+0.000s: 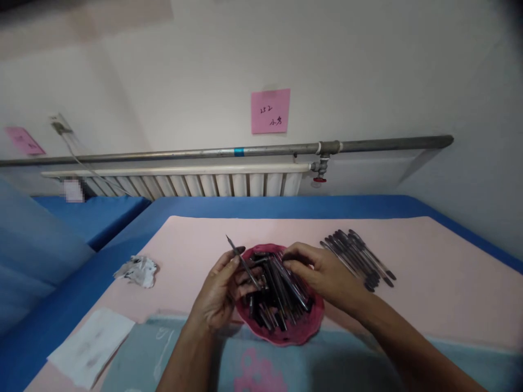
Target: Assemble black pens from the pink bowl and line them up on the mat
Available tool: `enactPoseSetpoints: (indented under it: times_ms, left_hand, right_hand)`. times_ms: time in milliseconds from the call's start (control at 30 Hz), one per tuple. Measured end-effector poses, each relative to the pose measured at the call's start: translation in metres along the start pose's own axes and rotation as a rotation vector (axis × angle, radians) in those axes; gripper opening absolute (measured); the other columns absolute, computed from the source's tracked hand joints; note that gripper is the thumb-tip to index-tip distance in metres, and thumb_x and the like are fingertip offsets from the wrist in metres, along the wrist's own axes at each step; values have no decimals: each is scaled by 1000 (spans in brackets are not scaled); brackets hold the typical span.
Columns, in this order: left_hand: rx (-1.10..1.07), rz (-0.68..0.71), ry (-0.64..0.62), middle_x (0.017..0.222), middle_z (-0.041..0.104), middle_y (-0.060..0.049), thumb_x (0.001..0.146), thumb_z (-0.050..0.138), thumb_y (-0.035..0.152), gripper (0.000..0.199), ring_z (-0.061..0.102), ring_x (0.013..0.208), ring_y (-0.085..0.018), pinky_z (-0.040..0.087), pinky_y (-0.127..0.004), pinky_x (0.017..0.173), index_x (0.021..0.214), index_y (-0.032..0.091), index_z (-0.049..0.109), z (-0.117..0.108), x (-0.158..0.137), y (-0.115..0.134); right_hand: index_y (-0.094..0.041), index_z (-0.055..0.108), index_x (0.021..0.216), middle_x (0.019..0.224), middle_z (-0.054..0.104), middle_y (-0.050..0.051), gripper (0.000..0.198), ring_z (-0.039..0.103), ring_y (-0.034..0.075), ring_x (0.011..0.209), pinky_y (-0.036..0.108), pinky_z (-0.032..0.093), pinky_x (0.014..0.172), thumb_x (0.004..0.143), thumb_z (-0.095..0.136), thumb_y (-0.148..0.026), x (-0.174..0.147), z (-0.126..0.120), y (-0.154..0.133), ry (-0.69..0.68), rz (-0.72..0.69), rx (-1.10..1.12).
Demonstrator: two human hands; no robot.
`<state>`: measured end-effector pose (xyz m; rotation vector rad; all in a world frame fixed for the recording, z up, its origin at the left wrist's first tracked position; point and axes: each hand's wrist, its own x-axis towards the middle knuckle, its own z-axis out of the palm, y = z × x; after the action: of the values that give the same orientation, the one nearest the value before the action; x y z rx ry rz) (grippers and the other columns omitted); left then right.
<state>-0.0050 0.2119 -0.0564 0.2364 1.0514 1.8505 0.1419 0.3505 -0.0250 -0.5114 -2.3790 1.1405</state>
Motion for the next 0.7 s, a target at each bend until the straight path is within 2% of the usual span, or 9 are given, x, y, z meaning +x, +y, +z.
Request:
enactPoseSetpoints:
  times_ms: [100, 200, 300, 500, 700]
  left_hand:
    - [-33, 30, 23, 81, 68, -7, 77, 62, 11, 27, 69, 77, -22, 57, -34, 64, 102, 16, 56, -4, 1, 4]
    - [-45, 55, 54, 78, 67, -5, 74, 63, 8, 29, 68, 73, -20, 57, -32, 64, 101, 16, 57, -6, 2, 7]
    - [-32, 72, 88, 77, 67, -5, 73, 64, 9, 32, 68, 71, -19, 57, -32, 63, 103, 16, 57, -7, 2, 9]
    - [-37, 96, 148, 78, 67, -6, 75, 62, 8, 31, 68, 75, -20, 57, -30, 62, 104, 16, 58, -12, 5, 12]
    - [-31, 102, 172, 76, 67, -6, 74, 61, 7, 30, 68, 72, -20, 57, -29, 60, 103, 16, 58, -15, 7, 11]
  right_hand:
    - [-21, 63, 75, 71, 64, -2, 20, 59, 13, 65, 24, 46, 58, 74, 48, -8, -7, -1, -5, -243, -38, -80]
    - [-21, 62, 71, 68, 63, -2, 25, 58, 13, 62, 23, 45, 54, 70, 50, 0, -15, 6, -6, -426, -196, -214]
    - [-22, 61, 73, 70, 62, -1, 25, 57, 13, 62, 25, 44, 53, 70, 51, 1, -19, 15, -3, -414, -288, -334]
    - [-21, 62, 75, 74, 61, 2, 25, 55, 15, 63, 28, 43, 54, 73, 48, 0, -14, 21, 7, -326, -279, -440]
    - [-20, 68, 85, 82, 61, 4, 21, 54, 17, 75, 31, 42, 67, 77, 55, -6, -13, 37, 14, -426, -331, -492]
